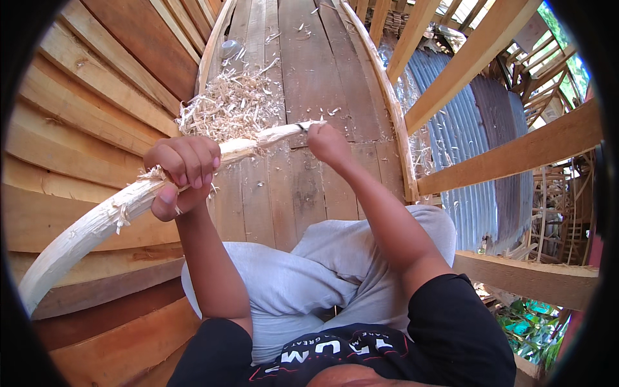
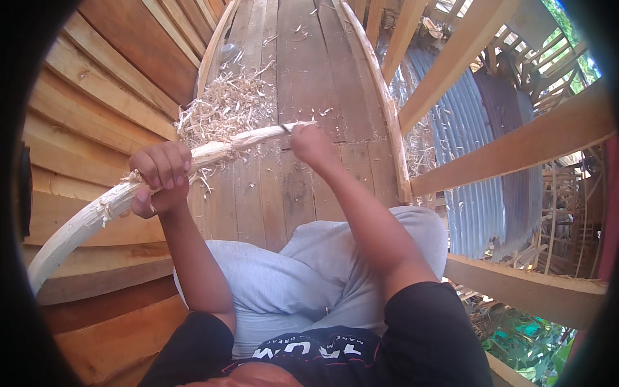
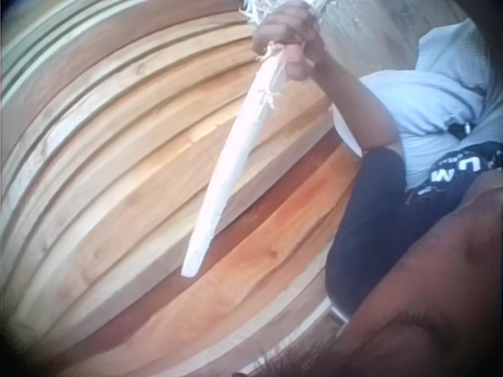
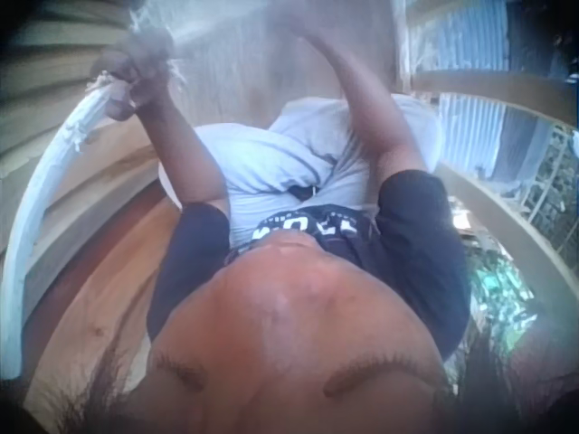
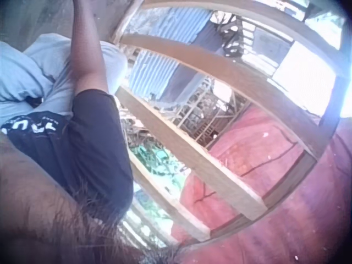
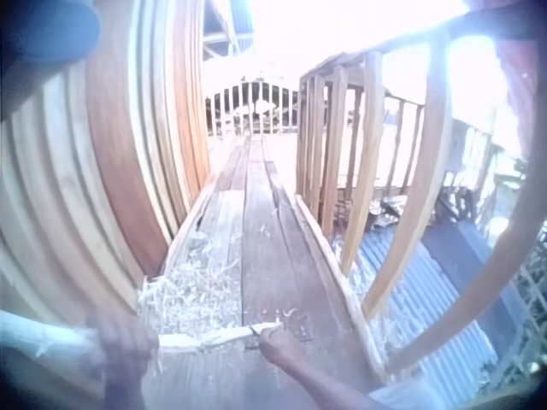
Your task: The person sits cross-legged and uses a knife to carve a long, curved piece of wood, peeling away bark and shaping the surface. Wood shavings accumulate on the floor as the person continues to refine the wood's shape.
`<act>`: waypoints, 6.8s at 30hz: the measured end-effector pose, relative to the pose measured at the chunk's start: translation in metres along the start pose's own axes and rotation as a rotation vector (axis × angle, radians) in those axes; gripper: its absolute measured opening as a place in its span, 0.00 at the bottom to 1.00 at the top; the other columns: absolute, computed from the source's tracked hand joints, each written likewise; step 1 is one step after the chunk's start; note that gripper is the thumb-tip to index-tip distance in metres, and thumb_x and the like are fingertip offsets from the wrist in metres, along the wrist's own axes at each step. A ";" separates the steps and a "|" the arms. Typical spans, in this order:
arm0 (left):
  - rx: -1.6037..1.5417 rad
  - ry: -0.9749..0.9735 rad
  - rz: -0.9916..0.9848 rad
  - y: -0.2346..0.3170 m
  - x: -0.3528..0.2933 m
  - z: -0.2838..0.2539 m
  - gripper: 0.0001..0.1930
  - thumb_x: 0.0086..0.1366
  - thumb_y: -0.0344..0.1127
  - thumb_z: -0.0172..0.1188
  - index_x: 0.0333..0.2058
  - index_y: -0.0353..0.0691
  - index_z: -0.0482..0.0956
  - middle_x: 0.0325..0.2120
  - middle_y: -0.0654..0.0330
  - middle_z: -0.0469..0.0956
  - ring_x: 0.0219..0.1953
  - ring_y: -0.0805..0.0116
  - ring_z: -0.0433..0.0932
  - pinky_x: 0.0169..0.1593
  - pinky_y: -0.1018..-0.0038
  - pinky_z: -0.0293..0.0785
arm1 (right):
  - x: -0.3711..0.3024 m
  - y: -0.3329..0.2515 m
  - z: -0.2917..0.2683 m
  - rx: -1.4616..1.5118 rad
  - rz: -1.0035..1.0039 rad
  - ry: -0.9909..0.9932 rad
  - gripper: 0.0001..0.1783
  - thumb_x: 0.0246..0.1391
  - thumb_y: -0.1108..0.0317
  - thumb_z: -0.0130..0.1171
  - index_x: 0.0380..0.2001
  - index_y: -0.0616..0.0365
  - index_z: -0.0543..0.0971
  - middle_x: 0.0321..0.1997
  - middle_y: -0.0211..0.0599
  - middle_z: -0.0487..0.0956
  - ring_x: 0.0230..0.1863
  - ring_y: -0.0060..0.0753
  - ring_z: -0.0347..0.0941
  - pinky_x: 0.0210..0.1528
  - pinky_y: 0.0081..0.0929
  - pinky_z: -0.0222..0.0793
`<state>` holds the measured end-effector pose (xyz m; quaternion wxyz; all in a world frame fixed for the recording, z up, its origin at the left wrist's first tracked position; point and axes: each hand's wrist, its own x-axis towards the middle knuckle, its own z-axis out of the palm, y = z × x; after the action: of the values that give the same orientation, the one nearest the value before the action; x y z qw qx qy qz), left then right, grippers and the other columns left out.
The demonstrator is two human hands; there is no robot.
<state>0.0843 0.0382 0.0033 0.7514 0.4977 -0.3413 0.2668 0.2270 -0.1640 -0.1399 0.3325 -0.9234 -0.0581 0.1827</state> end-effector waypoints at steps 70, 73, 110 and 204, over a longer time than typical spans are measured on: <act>0.018 0.395 0.095 -0.001 -0.003 0.015 0.12 0.52 0.45 0.57 0.26 0.49 0.63 0.20 0.69 0.61 0.24 0.75 0.61 0.35 0.75 0.60 | -0.053 -0.055 -0.022 0.041 -0.134 -0.105 0.29 0.59 0.54 0.36 0.38 0.69 0.79 0.44 0.63 0.78 0.48 0.62 0.74 0.54 0.48 0.68; -0.003 0.506 0.078 -0.002 -0.002 0.010 0.13 0.52 0.45 0.58 0.26 0.50 0.63 0.19 0.70 0.61 0.24 0.76 0.60 0.34 0.75 0.59 | -0.039 -0.027 -0.011 0.082 -0.055 -0.058 0.29 0.59 0.54 0.36 0.37 0.70 0.80 0.43 0.64 0.77 0.48 0.62 0.74 0.54 0.48 0.67; 0.114 0.671 0.155 -0.005 -0.004 0.027 0.09 0.56 0.43 0.50 0.26 0.48 0.62 0.18 0.67 0.60 0.22 0.74 0.60 0.33 0.73 0.59 | -0.059 -0.049 -0.017 0.050 -0.133 -0.033 0.31 0.60 0.53 0.33 0.36 0.71 0.79 0.43 0.65 0.78 0.49 0.64 0.74 0.55 0.51 0.65; -0.006 0.464 0.080 -0.008 -0.002 0.008 0.15 0.52 0.45 0.57 0.25 0.48 0.60 0.17 0.67 0.63 0.20 0.75 0.62 0.33 0.74 0.60 | -0.007 0.005 -0.006 -0.043 -0.062 -0.049 0.31 0.58 0.56 0.32 0.39 0.76 0.77 0.45 0.72 0.74 0.52 0.70 0.69 0.56 0.50 0.64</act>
<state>0.0871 0.0273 -0.0005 0.8001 0.4069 -0.1796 0.4026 0.2227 -0.1728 -0.1368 0.3164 -0.9234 -0.0988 0.1938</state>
